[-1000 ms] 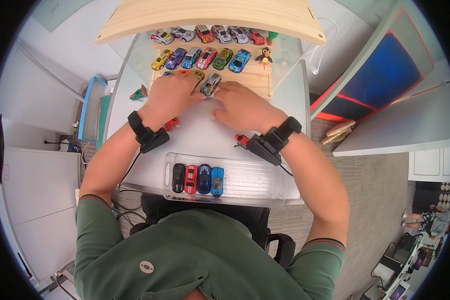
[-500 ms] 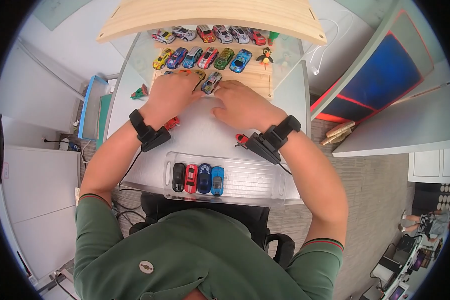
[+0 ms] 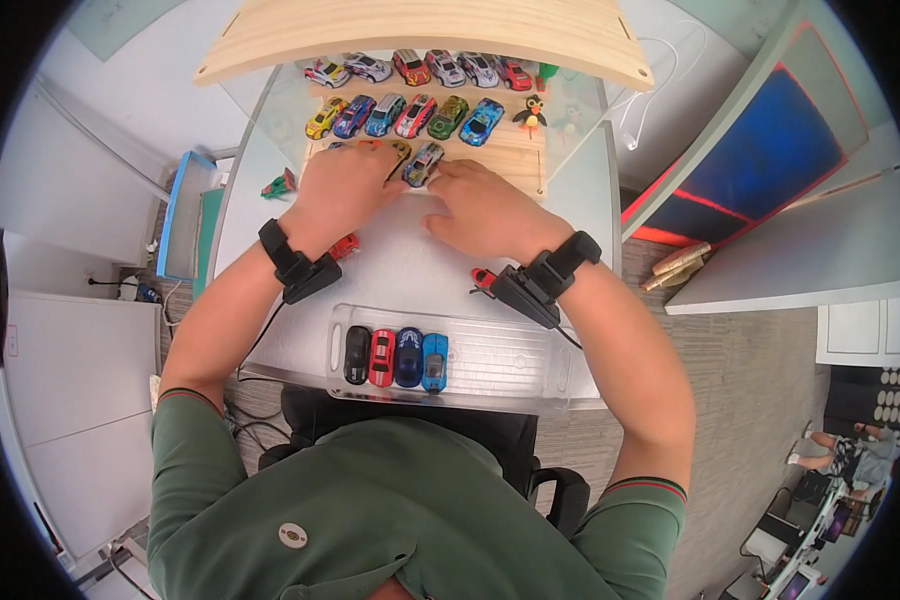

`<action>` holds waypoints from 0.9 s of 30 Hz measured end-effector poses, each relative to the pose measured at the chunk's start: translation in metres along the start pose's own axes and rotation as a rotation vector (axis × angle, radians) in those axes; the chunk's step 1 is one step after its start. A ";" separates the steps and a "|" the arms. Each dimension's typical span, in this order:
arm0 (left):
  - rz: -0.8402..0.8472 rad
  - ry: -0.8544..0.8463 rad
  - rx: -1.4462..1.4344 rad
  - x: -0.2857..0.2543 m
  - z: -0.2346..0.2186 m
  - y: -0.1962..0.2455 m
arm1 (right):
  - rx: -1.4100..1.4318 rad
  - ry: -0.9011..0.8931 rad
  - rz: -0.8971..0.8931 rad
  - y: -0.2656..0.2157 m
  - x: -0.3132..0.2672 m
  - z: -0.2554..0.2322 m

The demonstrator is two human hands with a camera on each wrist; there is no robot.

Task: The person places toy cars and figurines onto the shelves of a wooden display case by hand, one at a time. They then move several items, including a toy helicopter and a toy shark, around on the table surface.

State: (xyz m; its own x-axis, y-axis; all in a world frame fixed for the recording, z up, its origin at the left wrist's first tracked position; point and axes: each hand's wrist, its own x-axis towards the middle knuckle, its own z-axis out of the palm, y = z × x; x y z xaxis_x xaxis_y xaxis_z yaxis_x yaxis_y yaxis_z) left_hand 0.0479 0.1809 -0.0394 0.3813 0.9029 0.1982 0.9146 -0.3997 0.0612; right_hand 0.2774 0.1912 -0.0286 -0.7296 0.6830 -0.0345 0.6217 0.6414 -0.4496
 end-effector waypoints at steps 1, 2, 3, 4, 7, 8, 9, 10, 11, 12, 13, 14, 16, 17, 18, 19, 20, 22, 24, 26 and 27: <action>0.000 0.000 0.000 0.000 0.000 0.000 | 0.002 -0.003 0.005 -0.001 0.000 0.000; 0.000 0.004 -0.002 0.000 0.001 -0.001 | 0.002 -0.003 0.005 0.000 0.000 0.001; 0.001 0.006 -0.004 0.000 0.002 -0.001 | -0.002 0.009 0.007 0.000 -0.001 0.002; 0.001 0.007 -0.004 0.000 0.002 -0.001 | -0.006 0.020 0.010 0.000 -0.001 0.003; 0.006 0.025 -0.018 0.000 0.002 -0.002 | 0.024 -0.030 0.010 0.002 0.003 0.000; 0.001 0.018 -0.023 0.001 0.003 -0.002 | 0.024 -0.030 0.010 0.001 0.003 0.000; -0.005 0.010 -0.028 0.001 0.003 -0.002 | 0.019 -0.029 0.007 0.000 0.003 -0.002; -0.005 0.010 -0.028 0.001 0.002 -0.001 | 0.015 -0.029 0.003 -0.001 0.003 -0.003; -0.012 0.004 -0.026 0.001 0.002 -0.001 | 0.015 -0.029 0.003 0.000 0.003 -0.002; -0.020 -0.002 -0.025 0.001 0.002 -0.001 | 0.016 -0.027 0.001 0.001 0.003 -0.001; -0.020 -0.002 -0.025 0.001 0.002 -0.001 | 0.017 -0.025 -0.001 0.001 0.004 0.000; -0.020 0.000 -0.025 0.001 0.002 -0.001 | 0.017 -0.025 -0.002 0.002 0.004 0.000; -0.020 0.003 -0.024 0.002 0.002 -0.001 | 0.016 -0.013 -0.006 0.002 0.003 0.001; -0.029 -0.008 -0.027 0.002 0.003 -0.002 | 0.016 -0.013 -0.006 0.001 0.003 0.001; -0.038 -0.019 -0.029 0.002 0.003 -0.002 | 0.012 -0.009 -0.002 0.000 0.003 0.000; -0.038 -0.019 -0.029 0.002 0.003 -0.002 | 0.008 -0.005 0.002 -0.001 0.003 0.000; -0.040 -0.019 -0.025 0.002 0.002 -0.002 | 0.008 -0.005 0.002 0.000 0.003 0.000; -0.041 -0.018 -0.021 0.001 -0.002 0.001 | 0.020 -0.018 -0.002 0.003 0.003 0.001; -0.067 -0.003 -0.037 -0.002 -0.007 0.004 | 0.017 -0.038 0.003 0.003 0.004 -0.001; -0.065 -0.009 -0.033 -0.004 -0.009 0.004 | 0.012 -0.057 0.006 0.002 0.003 -0.003; -0.063 -0.016 -0.030 -0.005 -0.010 0.003 | 0.023 -0.067 0.021 0.000 0.003 -0.006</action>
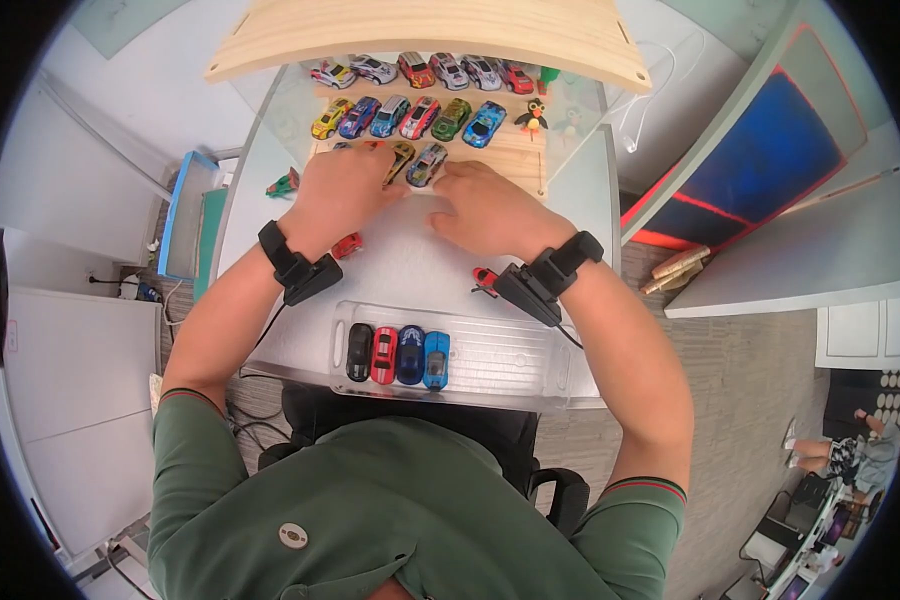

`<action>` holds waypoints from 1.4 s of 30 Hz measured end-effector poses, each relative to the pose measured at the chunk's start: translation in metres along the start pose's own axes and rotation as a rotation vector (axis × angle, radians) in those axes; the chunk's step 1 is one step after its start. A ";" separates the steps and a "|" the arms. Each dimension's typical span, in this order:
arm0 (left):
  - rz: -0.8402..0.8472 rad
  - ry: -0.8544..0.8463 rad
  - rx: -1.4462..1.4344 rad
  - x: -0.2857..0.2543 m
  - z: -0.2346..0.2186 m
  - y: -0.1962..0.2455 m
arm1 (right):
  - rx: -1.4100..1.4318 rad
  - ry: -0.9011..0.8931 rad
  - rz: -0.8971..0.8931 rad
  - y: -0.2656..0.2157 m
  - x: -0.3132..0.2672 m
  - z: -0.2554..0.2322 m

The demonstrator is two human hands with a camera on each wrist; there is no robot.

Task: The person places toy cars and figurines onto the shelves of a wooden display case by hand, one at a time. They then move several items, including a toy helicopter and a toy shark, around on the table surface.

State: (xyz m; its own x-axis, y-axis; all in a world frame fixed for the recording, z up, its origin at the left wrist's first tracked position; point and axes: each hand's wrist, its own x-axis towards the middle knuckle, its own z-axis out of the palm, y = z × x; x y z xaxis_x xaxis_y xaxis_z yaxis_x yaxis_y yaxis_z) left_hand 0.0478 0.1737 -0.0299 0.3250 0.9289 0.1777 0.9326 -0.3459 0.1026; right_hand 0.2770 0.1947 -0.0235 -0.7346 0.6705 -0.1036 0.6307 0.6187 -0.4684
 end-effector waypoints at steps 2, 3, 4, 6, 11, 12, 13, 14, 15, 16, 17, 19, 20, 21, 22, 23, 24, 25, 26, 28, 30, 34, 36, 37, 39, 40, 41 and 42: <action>0.015 0.018 0.007 -0.002 0.005 -0.004 | 0.009 -0.010 0.013 -0.004 -0.002 -0.006; 0.032 0.034 0.014 -0.002 0.004 -0.005 | 0.018 -0.034 0.029 -0.006 -0.003 -0.009; 0.032 0.035 0.014 -0.004 0.003 -0.006 | 0.028 -0.059 0.045 -0.008 -0.005 -0.011; 0.007 -0.005 0.001 -0.012 -0.003 -0.007 | -0.003 0.030 0.025 -0.011 -0.022 -0.011; -0.083 0.056 -0.031 -0.053 -0.026 -0.010 | 0.076 0.173 0.056 -0.007 -0.067 -0.023; -0.125 0.031 -0.025 -0.062 -0.028 -0.013 | 0.075 0.173 0.055 -0.005 -0.076 -0.024; -0.126 0.033 -0.025 -0.072 -0.029 -0.016 | 0.110 0.208 0.096 -0.004 -0.084 -0.026; -0.132 0.069 -0.038 -0.082 -0.031 -0.021 | 0.145 0.244 0.135 -0.005 -0.091 -0.028; -0.138 0.104 -0.051 -0.091 -0.032 -0.022 | 0.204 0.276 0.166 -0.011 -0.100 -0.030; -0.139 0.105 -0.050 -0.099 -0.035 -0.021 | 0.204 0.276 0.164 -0.012 -0.108 -0.028; -0.186 0.135 -0.118 -0.106 -0.040 -0.019 | 0.238 0.295 0.182 -0.010 -0.117 -0.026; -0.251 0.173 -0.197 -0.123 -0.041 -0.018 | 0.323 0.333 0.225 -0.004 -0.130 -0.019; -0.249 0.175 -0.196 -0.131 -0.036 -0.020 | 0.322 0.335 0.225 0.000 -0.137 -0.014; -0.268 0.192 -0.231 -0.140 -0.031 -0.022 | 0.420 0.336 0.282 0.005 -0.144 -0.008; -0.285 0.207 -0.268 -0.148 -0.025 -0.024 | 0.519 0.336 0.341 0.007 -0.149 -0.003; -0.278 0.205 -0.271 -0.155 -0.020 -0.026 | 0.518 0.340 0.347 0.009 -0.151 0.002; -0.293 0.208 -0.294 -0.162 -0.015 -0.027 | 0.529 0.335 0.364 0.010 -0.155 0.006; -0.308 0.211 -0.321 -0.166 -0.010 -0.027 | 0.538 0.329 0.382 0.011 -0.160 0.009; -0.297 0.208 -0.329 -0.170 -0.007 -0.027 | 0.534 0.336 0.394 0.011 -0.164 0.011; -0.367 0.200 -0.374 -0.176 -0.001 -0.027 | 0.490 0.304 0.392 0.009 -0.165 0.012; -0.351 0.192 -0.441 -0.181 0.005 -0.025 | 0.464 0.286 0.411 0.004 -0.166 0.010; -0.404 0.088 -0.901 -0.188 0.007 -0.012 | 0.424 0.253 0.427 -0.006 -0.168 0.011; -0.349 0.063 -1.022 -0.191 0.010 -0.001 | 0.457 0.242 0.470 -0.010 -0.168 0.013; -0.293 0.036 -1.142 -0.191 0.010 0.003 | 0.491 0.230 0.514 -0.012 -0.168 0.012; -0.255 -0.048 -1.161 -0.188 0.003 0.006 | 0.505 0.203 0.513 -0.011 -0.167 0.009; -0.216 -0.133 -1.178 -0.187 0.000 0.008 | 0.519 0.176 0.513 -0.009 -0.167 0.008; -0.216 -0.136 -1.178 -0.184 -0.002 0.010 | 0.521 0.177 0.515 -0.005 -0.166 0.006; -0.185 -0.140 -1.143 -0.181 -0.003 0.012 | 0.486 0.094 0.477 0.002 -0.162 0.002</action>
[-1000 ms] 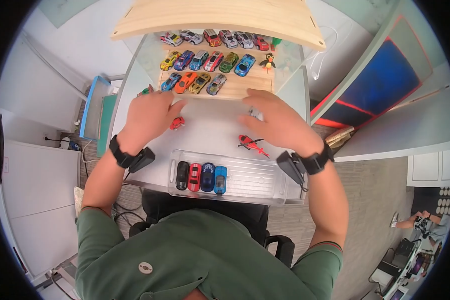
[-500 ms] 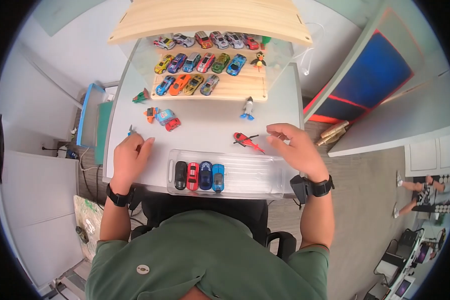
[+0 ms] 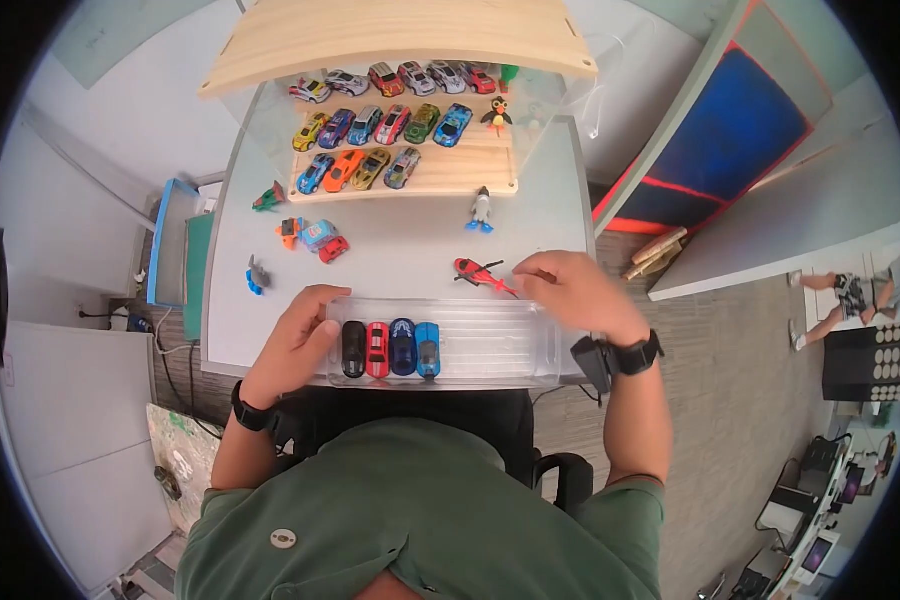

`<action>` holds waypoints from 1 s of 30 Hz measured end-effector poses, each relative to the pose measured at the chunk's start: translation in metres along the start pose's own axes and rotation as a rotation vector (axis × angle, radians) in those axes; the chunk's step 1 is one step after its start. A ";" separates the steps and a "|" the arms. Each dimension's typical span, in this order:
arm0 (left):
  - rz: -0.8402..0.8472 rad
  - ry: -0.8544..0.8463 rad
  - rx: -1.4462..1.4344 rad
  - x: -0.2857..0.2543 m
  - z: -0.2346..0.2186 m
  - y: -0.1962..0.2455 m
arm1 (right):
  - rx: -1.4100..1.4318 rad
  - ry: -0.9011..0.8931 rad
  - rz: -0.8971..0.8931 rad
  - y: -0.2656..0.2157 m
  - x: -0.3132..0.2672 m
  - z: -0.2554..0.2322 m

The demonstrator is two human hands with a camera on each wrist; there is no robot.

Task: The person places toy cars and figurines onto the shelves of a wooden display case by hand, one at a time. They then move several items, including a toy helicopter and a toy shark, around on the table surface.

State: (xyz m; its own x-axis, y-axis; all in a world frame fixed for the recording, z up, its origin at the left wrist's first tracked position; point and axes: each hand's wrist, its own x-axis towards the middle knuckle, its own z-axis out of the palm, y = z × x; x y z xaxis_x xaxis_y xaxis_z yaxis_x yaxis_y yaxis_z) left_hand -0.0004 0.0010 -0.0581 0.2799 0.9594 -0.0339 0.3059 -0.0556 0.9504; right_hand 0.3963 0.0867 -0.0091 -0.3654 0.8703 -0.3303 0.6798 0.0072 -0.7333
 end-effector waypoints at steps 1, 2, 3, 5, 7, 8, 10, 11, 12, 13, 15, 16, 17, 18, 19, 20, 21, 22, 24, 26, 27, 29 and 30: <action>0.023 -0.015 0.038 0.002 0.001 0.001 | -0.052 -0.077 -0.021 0.001 0.006 -0.005; 0.023 -0.020 0.040 0.002 0.002 0.001 | -0.049 -0.074 -0.019 0.000 0.014 -0.010; 0.008 -0.010 0.031 0.002 0.003 0.000 | -0.064 -0.188 -0.005 -0.003 0.023 -0.015; -0.008 -0.002 0.025 0.001 0.005 -0.002 | -0.147 -0.313 0.069 -0.014 0.035 -0.019; 0.000 0.030 -0.003 0.001 0.007 -0.003 | -0.193 -0.375 0.094 -0.021 0.045 -0.020; 0.000 0.031 -0.002 0.001 0.006 -0.005 | -0.242 -0.439 0.119 -0.023 0.049 -0.020; -0.028 0.023 -0.050 0.000 0.005 -0.008 | -0.281 -0.448 0.083 -0.024 0.054 -0.014; -0.030 0.024 -0.050 0.001 0.005 -0.009 | -0.320 -0.455 0.050 -0.024 0.056 -0.011; -0.029 0.026 -0.049 0.001 0.005 -0.009 | -0.320 -0.457 0.050 -0.023 0.057 -0.009; -0.029 0.027 -0.047 0.001 0.006 -0.010 | -0.331 -0.444 0.050 -0.023 0.058 -0.007; -0.038 0.022 -0.053 0.002 0.005 -0.011 | -0.340 -0.432 0.051 -0.021 0.058 -0.005; -0.047 0.019 -0.059 0.002 0.005 -0.011 | -0.336 -0.416 0.042 -0.020 0.057 -0.006; -0.048 0.018 -0.059 0.003 0.005 -0.012 | -0.332 -0.400 0.032 -0.019 0.056 -0.006; -0.037 0.025 -0.057 0.003 0.005 -0.012 | -0.332 -0.401 0.033 -0.017 0.055 -0.006; -0.026 0.033 -0.055 0.003 0.006 -0.012 | -0.319 -0.378 0.014 -0.016 0.054 -0.007; -0.026 0.033 -0.057 0.003 0.005 -0.012 | -0.307 -0.355 -0.005 -0.015 0.053 -0.007; -0.026 0.033 -0.058 0.003 0.005 -0.012 | -0.309 -0.356 -0.003 -0.015 0.053 -0.008; -0.026 0.034 -0.059 0.003 0.005 -0.012 | -0.295 -0.313 -0.015 -0.015 0.052 -0.009; -0.013 0.043 -0.047 0.003 0.006 -0.014 | -0.285 -0.272 -0.028 -0.019 0.053 -0.011; 0.001 0.050 -0.033 0.003 0.006 -0.014 | -0.147 -0.188 0.002 -0.024 0.054 -0.014; 0.001 0.052 -0.038 0.003 0.006 -0.014 | -0.148 -0.189 0.002 -0.026 0.055 -0.015; 0.001 0.055 -0.043 0.003 0.006 -0.014 | -0.111 -0.101 0.015 -0.031 0.059 -0.016; 0.006 0.055 -0.043 0.004 0.006 -0.014 | -0.111 -0.102 0.014 -0.032 0.061 -0.017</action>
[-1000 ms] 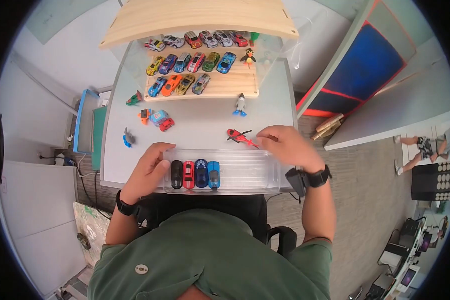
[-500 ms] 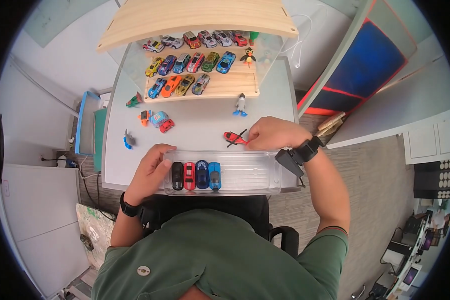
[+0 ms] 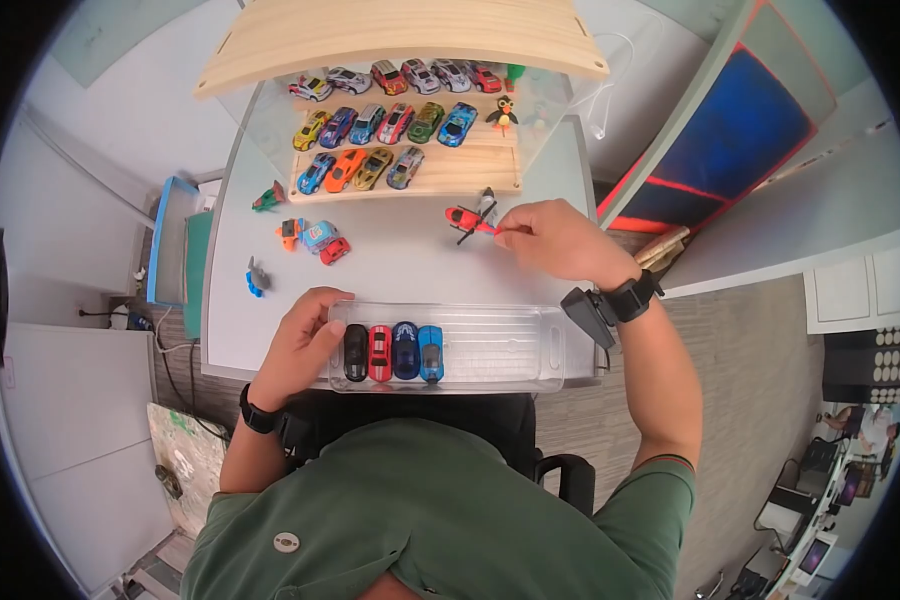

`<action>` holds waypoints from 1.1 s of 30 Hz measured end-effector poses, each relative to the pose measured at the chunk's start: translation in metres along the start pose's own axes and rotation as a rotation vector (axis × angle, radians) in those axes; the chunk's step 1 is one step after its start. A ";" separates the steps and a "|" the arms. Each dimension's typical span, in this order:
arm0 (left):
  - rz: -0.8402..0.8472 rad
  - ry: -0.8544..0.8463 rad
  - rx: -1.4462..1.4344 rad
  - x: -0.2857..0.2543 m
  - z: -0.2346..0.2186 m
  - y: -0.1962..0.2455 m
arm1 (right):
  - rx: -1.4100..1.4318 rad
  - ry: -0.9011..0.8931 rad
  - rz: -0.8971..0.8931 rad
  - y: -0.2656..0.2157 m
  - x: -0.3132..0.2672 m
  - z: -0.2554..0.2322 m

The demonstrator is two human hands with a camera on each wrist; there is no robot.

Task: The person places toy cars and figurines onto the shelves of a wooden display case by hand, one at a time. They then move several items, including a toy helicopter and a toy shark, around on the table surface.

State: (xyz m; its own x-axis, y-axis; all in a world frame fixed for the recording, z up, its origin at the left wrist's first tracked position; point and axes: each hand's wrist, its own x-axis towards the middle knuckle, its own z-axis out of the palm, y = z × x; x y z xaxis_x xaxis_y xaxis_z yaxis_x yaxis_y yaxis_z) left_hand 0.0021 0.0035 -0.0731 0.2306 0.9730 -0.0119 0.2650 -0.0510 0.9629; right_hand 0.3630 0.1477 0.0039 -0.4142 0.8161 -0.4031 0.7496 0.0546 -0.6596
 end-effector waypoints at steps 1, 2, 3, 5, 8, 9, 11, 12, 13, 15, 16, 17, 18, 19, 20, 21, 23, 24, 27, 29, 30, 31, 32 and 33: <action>0.005 0.000 0.000 0.000 0.000 0.000 | -0.051 0.049 -0.043 0.000 0.002 0.000; 0.004 0.000 0.000 0.000 0.000 0.000 | -0.102 0.099 -0.086 -0.001 0.004 0.000; 0.003 0.001 -0.001 0.000 0.000 -0.001 | -0.101 0.098 -0.086 -0.001 0.005 0.001; 0.003 0.002 -0.004 0.000 0.000 -0.002 | -0.142 0.146 -0.155 -0.002 0.007 0.002; -0.007 -0.003 -0.004 0.000 -0.001 -0.001 | -0.160 0.145 -0.098 -0.003 0.006 0.004; -0.006 -0.005 -0.002 0.000 -0.001 -0.001 | -0.160 0.145 -0.097 -0.001 0.006 0.004; -0.005 -0.008 -0.001 0.001 -0.001 -0.001 | -0.111 0.133 -0.085 0.005 0.004 0.006; -0.007 -0.021 -0.002 0.001 -0.002 -0.001 | -0.111 0.134 -0.084 0.006 0.003 0.008; -0.009 -0.033 -0.003 0.002 -0.004 -0.002 | -0.017 0.128 -0.061 0.008 0.002 0.010; -0.053 -0.071 0.002 0.003 -0.010 0.003 | 0.076 0.121 -0.039 0.006 -0.001 0.011; -0.095 -0.109 0.008 0.005 -0.013 0.007 | 0.130 0.093 -0.006 0.002 -0.003 0.010; -0.093 -0.109 0.008 0.008 -0.015 0.010 | 0.184 0.064 0.028 -0.002 -0.006 0.010; 0.043 -0.063 0.156 0.012 -0.018 0.013 | 0.184 0.066 0.028 -0.007 -0.008 0.010; 0.178 -0.016 0.303 0.017 -0.021 0.018 | 0.215 0.065 0.057 -0.012 -0.010 0.010; 0.177 -0.015 0.304 0.022 -0.023 0.027 | 0.245 0.062 0.086 -0.017 -0.011 0.011; 0.212 -0.030 0.313 0.029 -0.025 0.041 | 0.243 0.061 0.083 -0.021 -0.013 0.012; 0.249 -0.037 0.325 0.044 -0.024 0.063 | 0.382 0.035 0.051 -0.029 -0.017 0.017; 0.212 -0.150 0.300 0.052 -0.020 0.073 | 0.379 0.034 0.046 -0.034 -0.020 0.022; 0.194 -0.249 0.265 0.070 0.002 0.082 | 0.525 0.054 -0.009 -0.051 -0.026 0.038; 0.214 -0.243 0.253 0.079 0.014 0.088 | 0.536 0.054 -0.028 -0.063 -0.031 0.045; 0.167 -0.226 0.201 0.083 0.017 0.094 | 0.545 0.054 -0.043 -0.067 -0.032 0.048; 0.120 -0.210 0.148 0.085 0.019 0.099 | 0.547 0.055 -0.043 -0.069 -0.032 0.051; 0.120 -0.212 0.149 0.085 0.021 0.102 | 0.530 0.057 -0.038 -0.069 -0.032 0.053; 0.086 -0.193 0.158 0.085 0.023 0.104 | 0.513 0.059 -0.032 -0.071 -0.032 0.055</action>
State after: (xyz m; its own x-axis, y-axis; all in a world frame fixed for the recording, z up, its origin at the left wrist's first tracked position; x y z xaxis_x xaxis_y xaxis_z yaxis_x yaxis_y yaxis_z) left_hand 0.0705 0.0757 0.0198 0.4285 0.9035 0.0021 0.3759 -0.1804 0.9089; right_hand 0.2949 0.0864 0.0283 -0.3921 0.8506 -0.3505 0.3812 -0.1965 -0.9034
